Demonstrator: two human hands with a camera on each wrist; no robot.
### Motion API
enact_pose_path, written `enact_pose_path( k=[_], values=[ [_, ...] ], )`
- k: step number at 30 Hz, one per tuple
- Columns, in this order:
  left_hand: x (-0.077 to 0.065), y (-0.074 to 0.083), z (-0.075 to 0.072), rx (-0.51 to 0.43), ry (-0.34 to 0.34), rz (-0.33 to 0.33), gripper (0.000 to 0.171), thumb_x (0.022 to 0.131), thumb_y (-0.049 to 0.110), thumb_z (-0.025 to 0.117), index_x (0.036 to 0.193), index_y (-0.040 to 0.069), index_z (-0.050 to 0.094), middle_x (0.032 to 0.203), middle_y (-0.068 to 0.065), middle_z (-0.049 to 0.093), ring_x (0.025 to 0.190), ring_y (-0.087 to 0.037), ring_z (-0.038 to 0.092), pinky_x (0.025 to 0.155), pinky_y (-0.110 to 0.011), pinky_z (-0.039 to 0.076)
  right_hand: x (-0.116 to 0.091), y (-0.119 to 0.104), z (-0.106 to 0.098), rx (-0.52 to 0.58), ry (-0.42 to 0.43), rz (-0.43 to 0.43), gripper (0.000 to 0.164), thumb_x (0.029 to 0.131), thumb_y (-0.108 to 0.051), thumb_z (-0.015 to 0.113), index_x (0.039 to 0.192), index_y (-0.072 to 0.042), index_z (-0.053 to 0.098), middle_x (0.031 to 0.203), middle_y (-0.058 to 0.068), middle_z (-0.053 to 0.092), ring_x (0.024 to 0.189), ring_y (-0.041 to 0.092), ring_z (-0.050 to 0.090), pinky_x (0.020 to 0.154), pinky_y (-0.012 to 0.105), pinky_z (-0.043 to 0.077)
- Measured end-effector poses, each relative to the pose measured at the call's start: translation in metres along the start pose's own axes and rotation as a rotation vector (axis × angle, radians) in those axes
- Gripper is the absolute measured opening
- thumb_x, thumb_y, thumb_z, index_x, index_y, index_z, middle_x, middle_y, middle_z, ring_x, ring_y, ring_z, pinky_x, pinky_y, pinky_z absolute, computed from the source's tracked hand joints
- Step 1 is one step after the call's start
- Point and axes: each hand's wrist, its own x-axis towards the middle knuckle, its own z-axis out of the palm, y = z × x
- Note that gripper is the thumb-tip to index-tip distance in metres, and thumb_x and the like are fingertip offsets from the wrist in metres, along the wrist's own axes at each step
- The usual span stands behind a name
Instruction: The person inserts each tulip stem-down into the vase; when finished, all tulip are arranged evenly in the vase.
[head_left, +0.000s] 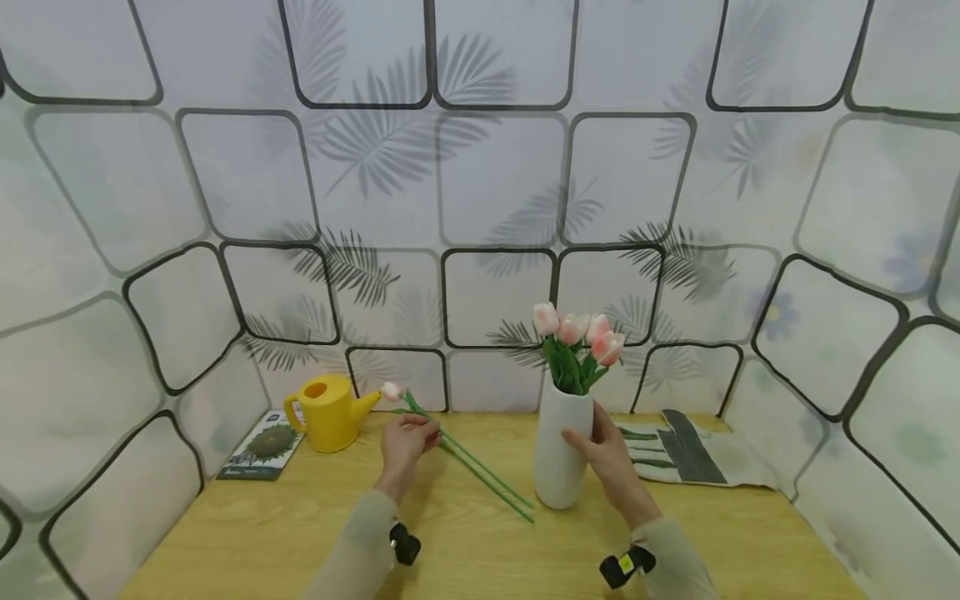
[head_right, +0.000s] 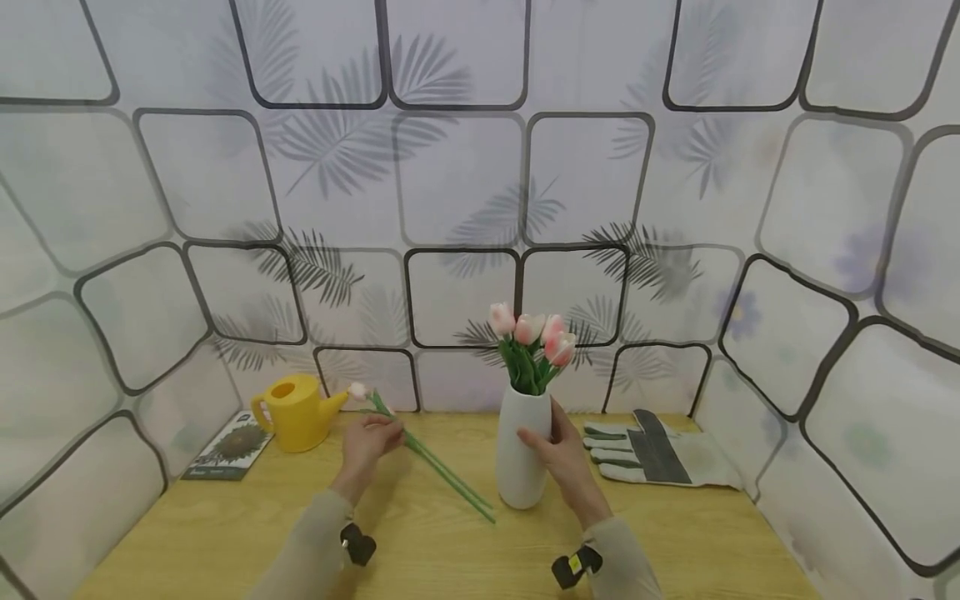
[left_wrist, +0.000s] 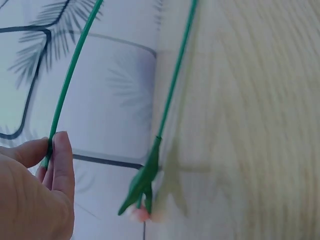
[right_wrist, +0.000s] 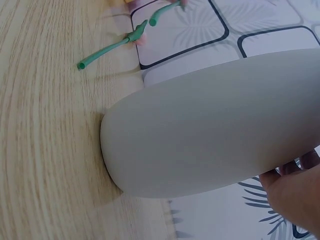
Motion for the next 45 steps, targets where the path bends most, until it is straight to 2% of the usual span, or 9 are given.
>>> enact_pose_path(
  k=[6,10,18,23,25,33,39,45],
  values=[
    [-0.005,0.019,0.011,-0.083,0.015,0.046,0.024,0.084,-0.001,0.074,0.099,-0.002,0.055,0.086,-0.014,0.072,0.070,-0.020,0.072,0.068,-0.030,0.062,0.001,0.002,0.001,-0.003,0.002,-0.013,0.079,0.095,-0.023,0.067,0.157,-0.014,0.019,0.155,0.016,0.035,0.140,0.034,0.039,0.114,0.057,0.034],
    [-0.011,0.031,0.018,-0.119,0.019,0.085,0.022,0.084,-0.003,0.073,0.098,-0.002,0.056,0.087,-0.016,0.072,0.073,-0.023,0.073,0.073,-0.034,0.062,0.002,0.002,0.001,-0.003,0.003,-0.012,0.079,0.094,-0.023,0.067,0.157,-0.014,0.020,0.155,0.016,0.036,0.140,0.034,0.039,0.114,0.057,0.034],
    [-0.019,0.053,0.029,-0.111,0.046,0.166,0.027,0.084,-0.001,0.074,0.105,-0.003,0.059,0.080,-0.006,0.071,0.070,-0.015,0.071,0.072,-0.032,0.062,0.002,0.002,0.001,-0.004,0.001,-0.009,0.079,0.094,-0.023,0.067,0.157,-0.014,0.020,0.155,0.016,0.037,0.139,0.034,0.040,0.114,0.057,0.034],
    [-0.023,0.065,0.035,-0.163,0.014,0.221,0.031,0.085,0.001,0.075,0.112,-0.002,0.060,0.087,-0.009,0.074,0.080,-0.021,0.074,0.082,-0.039,0.061,0.002,0.003,0.001,0.002,0.003,-0.004,0.079,0.094,-0.023,0.067,0.157,-0.015,0.020,0.154,0.016,0.037,0.138,0.033,0.040,0.114,0.057,0.034],
    [-0.025,0.070,0.038,-0.199,0.002,0.225,0.033,0.085,0.000,0.074,0.115,-0.002,0.060,0.088,-0.010,0.074,0.082,-0.022,0.075,0.085,-0.041,0.059,0.003,0.003,0.000,0.001,0.004,-0.001,0.079,0.094,-0.023,0.068,0.157,-0.014,0.020,0.154,0.016,0.037,0.139,0.034,0.040,0.114,0.057,0.034],
    [-0.025,0.091,0.052,-0.329,-0.015,0.246,0.039,0.087,-0.006,0.069,0.124,-0.009,0.059,0.089,-0.010,0.063,0.079,-0.015,0.074,0.080,-0.030,0.060,0.003,0.003,-0.001,-0.004,-0.005,-0.007,0.081,0.095,-0.023,0.067,0.158,-0.013,0.016,0.156,0.017,0.034,0.141,0.035,0.037,0.114,0.058,0.033],
    [-0.026,0.103,0.057,-0.370,0.012,0.265,0.035,0.089,-0.006,0.066,0.123,-0.009,0.057,0.094,-0.013,0.057,0.084,-0.018,0.074,0.078,-0.025,0.060,0.003,0.003,-0.001,0.006,-0.004,-0.003,0.081,0.095,-0.022,0.067,0.158,-0.014,0.016,0.156,0.017,0.034,0.141,0.035,0.037,0.114,0.058,0.033],
    [-0.025,0.113,0.061,-0.427,0.051,0.271,0.029,0.092,-0.002,0.065,0.118,-0.011,0.055,0.102,-0.023,0.059,0.091,-0.029,0.074,0.077,-0.028,0.061,0.003,0.003,0.000,0.009,-0.003,-0.003,0.081,0.094,-0.022,0.068,0.158,-0.013,0.017,0.156,0.016,0.034,0.141,0.034,0.037,0.115,0.057,0.033]
  ],
)
